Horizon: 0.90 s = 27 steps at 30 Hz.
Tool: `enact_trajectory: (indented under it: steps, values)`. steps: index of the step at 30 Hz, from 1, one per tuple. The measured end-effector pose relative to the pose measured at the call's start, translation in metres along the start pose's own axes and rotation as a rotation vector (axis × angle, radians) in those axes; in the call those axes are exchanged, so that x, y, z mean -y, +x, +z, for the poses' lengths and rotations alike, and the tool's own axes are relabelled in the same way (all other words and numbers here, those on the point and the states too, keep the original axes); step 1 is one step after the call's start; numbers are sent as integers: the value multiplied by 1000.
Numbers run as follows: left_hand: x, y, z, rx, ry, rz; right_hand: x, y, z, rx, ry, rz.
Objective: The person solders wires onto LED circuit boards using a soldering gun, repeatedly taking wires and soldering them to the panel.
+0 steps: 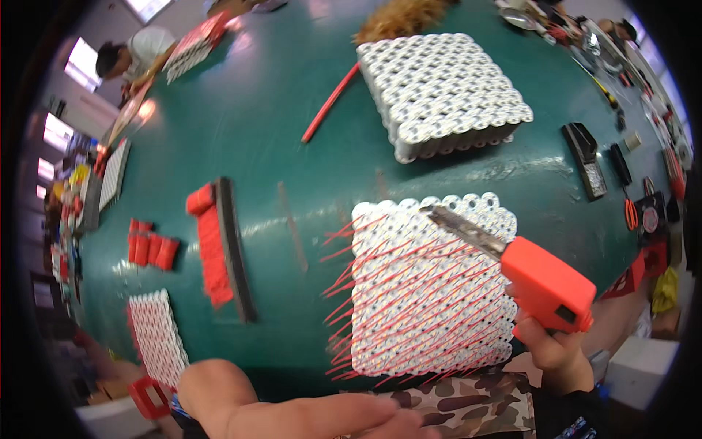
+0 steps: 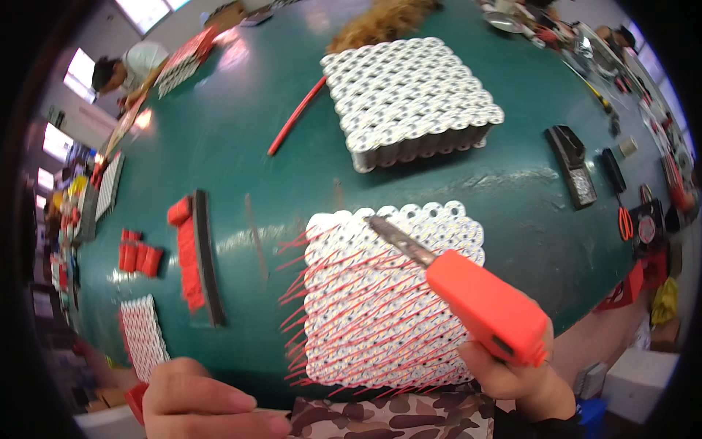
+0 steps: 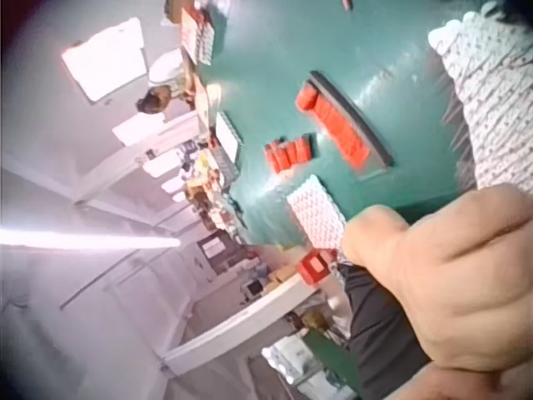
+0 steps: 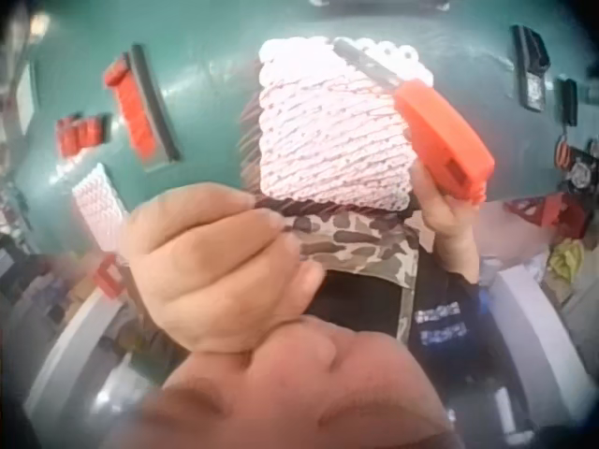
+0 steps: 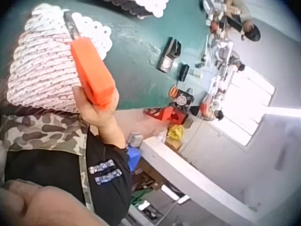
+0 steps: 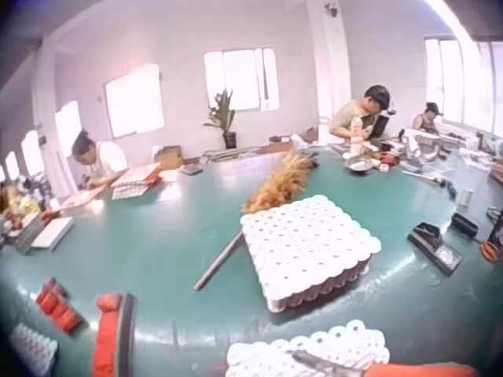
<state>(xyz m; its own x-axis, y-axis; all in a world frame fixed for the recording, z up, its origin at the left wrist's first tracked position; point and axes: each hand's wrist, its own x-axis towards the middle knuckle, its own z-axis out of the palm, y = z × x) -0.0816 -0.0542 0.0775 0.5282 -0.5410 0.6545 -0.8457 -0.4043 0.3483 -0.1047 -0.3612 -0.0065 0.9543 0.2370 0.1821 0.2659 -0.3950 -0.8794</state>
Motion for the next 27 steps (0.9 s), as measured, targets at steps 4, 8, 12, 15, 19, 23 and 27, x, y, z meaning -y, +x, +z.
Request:
enact_trajectory:
  steps: [4,8,12,15,19,23,27]
  values:
    - [-43,8,8,-126,164,-298,12,-16,3,-85,45,205]
    - [-18,-10,0,52,142,151,13,-26,4,-323,153,190]
    - [41,-31,-39,315,302,-111,-4,-31,-3,-290,148,89]
    - [122,-89,-66,149,551,-615,-4,-33,4,-290,187,93]
    - [134,-130,-101,162,586,-784,-3,-40,0,-321,228,160]
    - [128,-145,-104,257,544,-740,-16,-47,-4,-312,210,111]
    - [125,-165,-100,320,580,-670,-24,-50,-7,-301,173,84]
